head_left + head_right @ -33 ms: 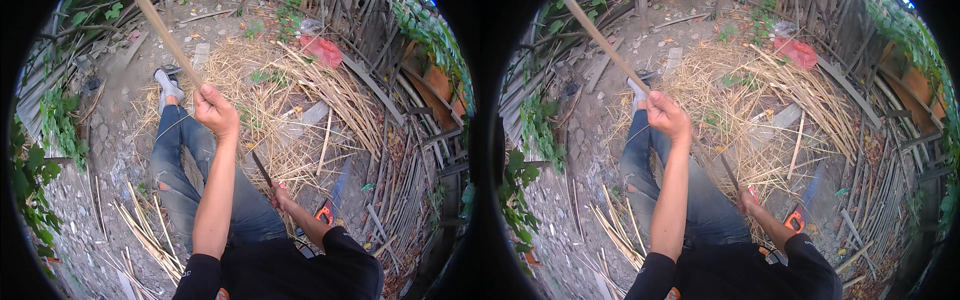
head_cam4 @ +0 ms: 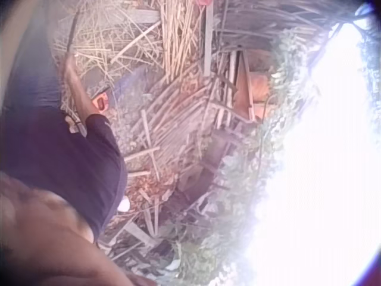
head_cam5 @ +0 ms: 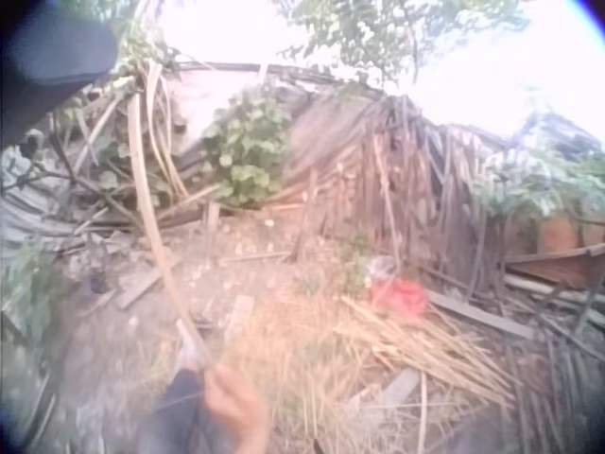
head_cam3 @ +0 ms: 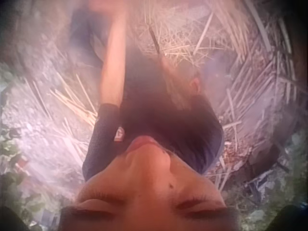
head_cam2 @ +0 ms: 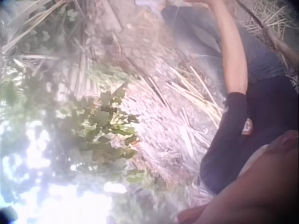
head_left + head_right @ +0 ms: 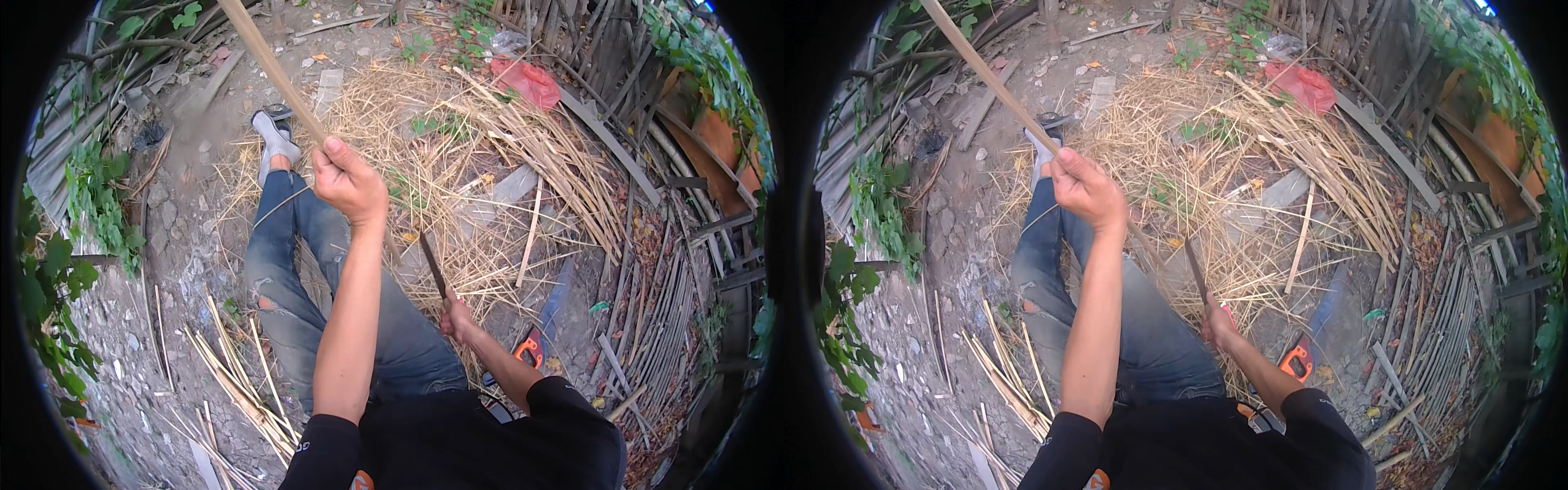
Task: The person sits on the ground and uses a knife to split a long bamboo stick into thin strips. They hold the bamboo with one hand and carefully shave off layers with the knife, creating thin strips that fall to the ground.
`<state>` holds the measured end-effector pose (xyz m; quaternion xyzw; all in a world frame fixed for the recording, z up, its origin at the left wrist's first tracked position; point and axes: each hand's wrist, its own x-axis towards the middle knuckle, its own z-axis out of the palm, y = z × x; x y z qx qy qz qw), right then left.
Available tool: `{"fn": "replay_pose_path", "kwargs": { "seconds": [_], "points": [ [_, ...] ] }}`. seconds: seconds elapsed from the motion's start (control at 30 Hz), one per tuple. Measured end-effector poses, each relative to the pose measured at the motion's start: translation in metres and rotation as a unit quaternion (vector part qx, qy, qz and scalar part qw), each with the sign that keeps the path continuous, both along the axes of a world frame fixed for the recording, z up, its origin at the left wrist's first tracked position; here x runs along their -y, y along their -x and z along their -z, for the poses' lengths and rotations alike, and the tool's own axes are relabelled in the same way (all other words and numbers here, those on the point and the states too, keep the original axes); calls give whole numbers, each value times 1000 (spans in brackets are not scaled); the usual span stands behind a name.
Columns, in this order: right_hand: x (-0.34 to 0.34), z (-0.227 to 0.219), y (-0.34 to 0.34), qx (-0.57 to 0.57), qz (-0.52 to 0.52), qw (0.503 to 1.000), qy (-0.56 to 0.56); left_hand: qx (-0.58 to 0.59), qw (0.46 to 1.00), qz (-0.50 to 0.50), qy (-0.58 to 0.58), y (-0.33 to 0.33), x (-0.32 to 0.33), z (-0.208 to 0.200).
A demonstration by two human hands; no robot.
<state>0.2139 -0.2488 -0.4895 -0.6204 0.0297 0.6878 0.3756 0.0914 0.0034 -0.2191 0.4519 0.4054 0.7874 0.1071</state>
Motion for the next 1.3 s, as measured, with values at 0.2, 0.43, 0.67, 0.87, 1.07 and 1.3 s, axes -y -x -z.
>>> {"fn": "replay_pose_path", "kwargs": {
  "seconds": [0.2,0.43,0.67,0.87,1.07,1.3],
  "points": [
    [-36,-81,-17,191,130,881,-414,22,999,1,46,25,-3,22],
    [20,23,-1,110,-161,981,12,52,998,29,34,17,2,19],
    [-38,-91,-16,120,88,935,-322,74,996,59,6,31,-5,19],
    [31,82,-7,65,-129,986,-88,108,988,114,7,3,11,7],
    [-18,-44,1,10,-9,995,-97,149,977,150,-4,36,23,7],
    [-3,-33,1,169,141,828,-516,189,967,173,1,57,30,14]
  ]
}}
